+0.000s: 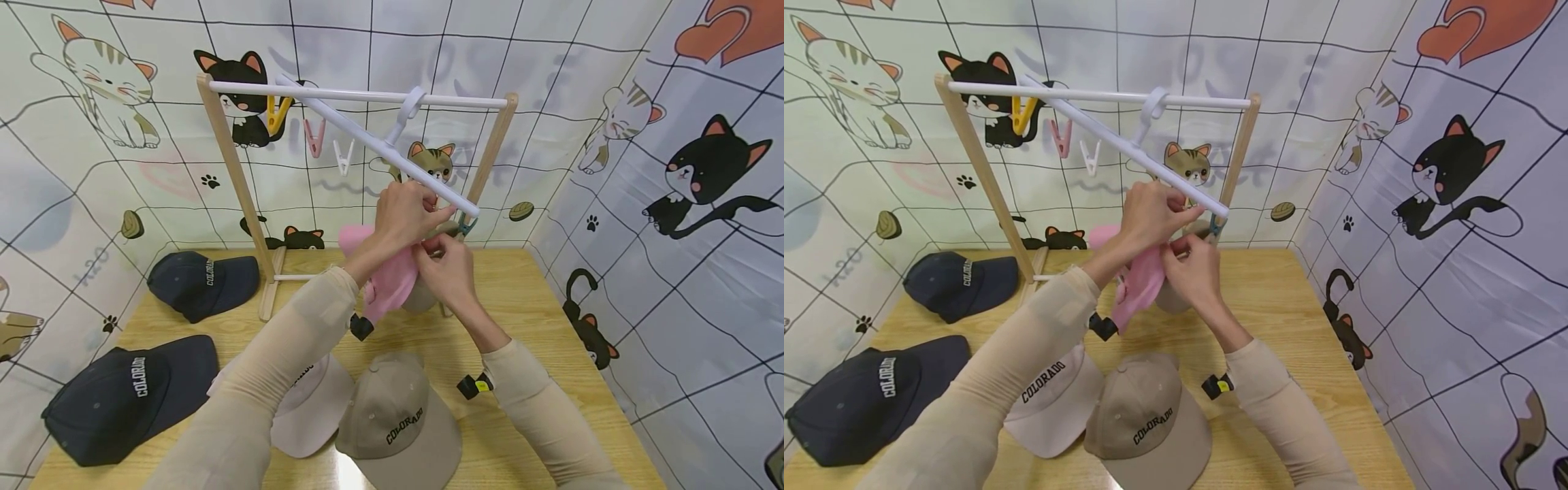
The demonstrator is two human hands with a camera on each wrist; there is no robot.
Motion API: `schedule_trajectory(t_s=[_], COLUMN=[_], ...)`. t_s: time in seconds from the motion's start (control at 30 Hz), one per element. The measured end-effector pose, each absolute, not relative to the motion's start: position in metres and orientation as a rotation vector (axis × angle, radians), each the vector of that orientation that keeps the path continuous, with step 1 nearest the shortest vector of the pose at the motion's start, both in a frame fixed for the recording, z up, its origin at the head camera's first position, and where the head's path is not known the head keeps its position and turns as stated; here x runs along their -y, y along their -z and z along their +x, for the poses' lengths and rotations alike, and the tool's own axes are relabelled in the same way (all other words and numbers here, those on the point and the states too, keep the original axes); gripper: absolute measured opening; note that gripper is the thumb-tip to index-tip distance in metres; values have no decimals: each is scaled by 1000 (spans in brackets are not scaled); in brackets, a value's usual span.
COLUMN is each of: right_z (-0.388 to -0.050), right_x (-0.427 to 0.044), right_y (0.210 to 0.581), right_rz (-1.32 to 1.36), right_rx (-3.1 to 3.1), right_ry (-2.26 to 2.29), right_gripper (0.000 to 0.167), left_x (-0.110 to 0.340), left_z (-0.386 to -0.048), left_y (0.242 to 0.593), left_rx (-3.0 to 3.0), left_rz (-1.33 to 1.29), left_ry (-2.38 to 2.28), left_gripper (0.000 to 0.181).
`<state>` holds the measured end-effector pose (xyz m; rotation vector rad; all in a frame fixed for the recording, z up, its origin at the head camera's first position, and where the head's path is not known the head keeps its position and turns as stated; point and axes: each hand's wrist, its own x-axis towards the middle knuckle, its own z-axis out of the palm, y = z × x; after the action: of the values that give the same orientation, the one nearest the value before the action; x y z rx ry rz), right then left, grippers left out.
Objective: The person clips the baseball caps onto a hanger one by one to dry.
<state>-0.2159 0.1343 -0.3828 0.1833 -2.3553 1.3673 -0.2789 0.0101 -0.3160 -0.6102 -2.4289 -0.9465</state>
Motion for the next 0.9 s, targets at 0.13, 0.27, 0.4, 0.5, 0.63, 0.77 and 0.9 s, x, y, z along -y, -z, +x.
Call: schedule_trajectory(t_s=[0.13,0.27,0.4,0.5,0.63,0.77,0.9], right_z=[-215,-215,-214,-213,-212,-212,-214], right_x=[-135,-134,-134,-135,-138,-141,-145], right_y=[384,384,385,385,384,382,381], right_rz=[193,198,184,155,111,105,115], right_rx=[2327,2302,2287,2294,2328,2354,2347], right_ry=[-1393,-1421,-1455,-1461,-1419,-1339,-1244], right_gripper=[23,22,20,19,19,20,22], left_x=[-11,-11,-11,-11,-11,-11,-11], left_z=[-279,-279,-279,-278,-278,-278,-278], left_y=[316,316,316,316,315,316,316], left_rx=[2425,2417,2418,2423,2432,2436,2429], left_rz=[-613,-616,-620,-622,-626,-638,-655], left_ry=[955,962,961,961,959,963,987], left_gripper=[46,44,42,44,46,44,43])
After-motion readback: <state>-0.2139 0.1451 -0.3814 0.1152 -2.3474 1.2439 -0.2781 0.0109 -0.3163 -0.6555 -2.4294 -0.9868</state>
